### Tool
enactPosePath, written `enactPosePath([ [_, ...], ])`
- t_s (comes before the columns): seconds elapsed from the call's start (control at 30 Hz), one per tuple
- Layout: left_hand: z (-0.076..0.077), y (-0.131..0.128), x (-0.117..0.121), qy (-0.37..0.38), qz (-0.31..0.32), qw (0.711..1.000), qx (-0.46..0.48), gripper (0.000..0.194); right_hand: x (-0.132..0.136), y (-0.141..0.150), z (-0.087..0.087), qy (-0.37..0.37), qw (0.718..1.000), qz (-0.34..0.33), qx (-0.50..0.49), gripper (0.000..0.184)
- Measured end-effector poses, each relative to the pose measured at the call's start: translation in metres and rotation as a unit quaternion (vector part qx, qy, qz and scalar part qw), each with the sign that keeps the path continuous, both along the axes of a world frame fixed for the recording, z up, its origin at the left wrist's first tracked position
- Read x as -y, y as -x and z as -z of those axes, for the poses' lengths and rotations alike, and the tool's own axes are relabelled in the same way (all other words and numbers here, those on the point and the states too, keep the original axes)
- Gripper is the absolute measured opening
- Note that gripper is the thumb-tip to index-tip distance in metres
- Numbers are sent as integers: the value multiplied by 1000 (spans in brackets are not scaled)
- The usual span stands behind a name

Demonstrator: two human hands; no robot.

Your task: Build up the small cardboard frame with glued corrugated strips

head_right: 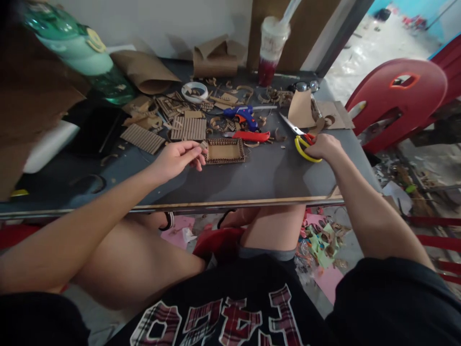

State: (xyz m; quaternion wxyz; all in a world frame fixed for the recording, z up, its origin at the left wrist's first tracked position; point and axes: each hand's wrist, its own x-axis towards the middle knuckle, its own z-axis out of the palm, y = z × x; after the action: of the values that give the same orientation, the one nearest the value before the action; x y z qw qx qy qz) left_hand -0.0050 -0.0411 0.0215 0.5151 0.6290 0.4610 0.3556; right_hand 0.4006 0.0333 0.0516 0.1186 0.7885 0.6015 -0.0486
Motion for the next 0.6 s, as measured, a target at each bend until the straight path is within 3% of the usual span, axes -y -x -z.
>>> enactPosePath([
  [0.1,-1,-2,1,-5,9,1000,6,21,9,-5,-2,-1,997,62,-51,6],
  [0.23,0,-1,0,-7,-2,1000,9,23,39,-4,-7,-4,967,75,-243,31],
  [0.3,1,0,0,-11,-17,1000,21,23,55,0,-12,-20,920,43,-390,45],
  [0.4,0,1,1,-43,-19,999,-1,24,77,16,-20,-23,807,-30,-590,78],
  [0.5,-3,-1,6,-76,0,997,-22,27,95,41,-23,55,777,-52,-625,97],
  [0.6,-7,-6,12,-78,-1,997,11,31,109,68,-20,107,785,-105,-600,84],
])
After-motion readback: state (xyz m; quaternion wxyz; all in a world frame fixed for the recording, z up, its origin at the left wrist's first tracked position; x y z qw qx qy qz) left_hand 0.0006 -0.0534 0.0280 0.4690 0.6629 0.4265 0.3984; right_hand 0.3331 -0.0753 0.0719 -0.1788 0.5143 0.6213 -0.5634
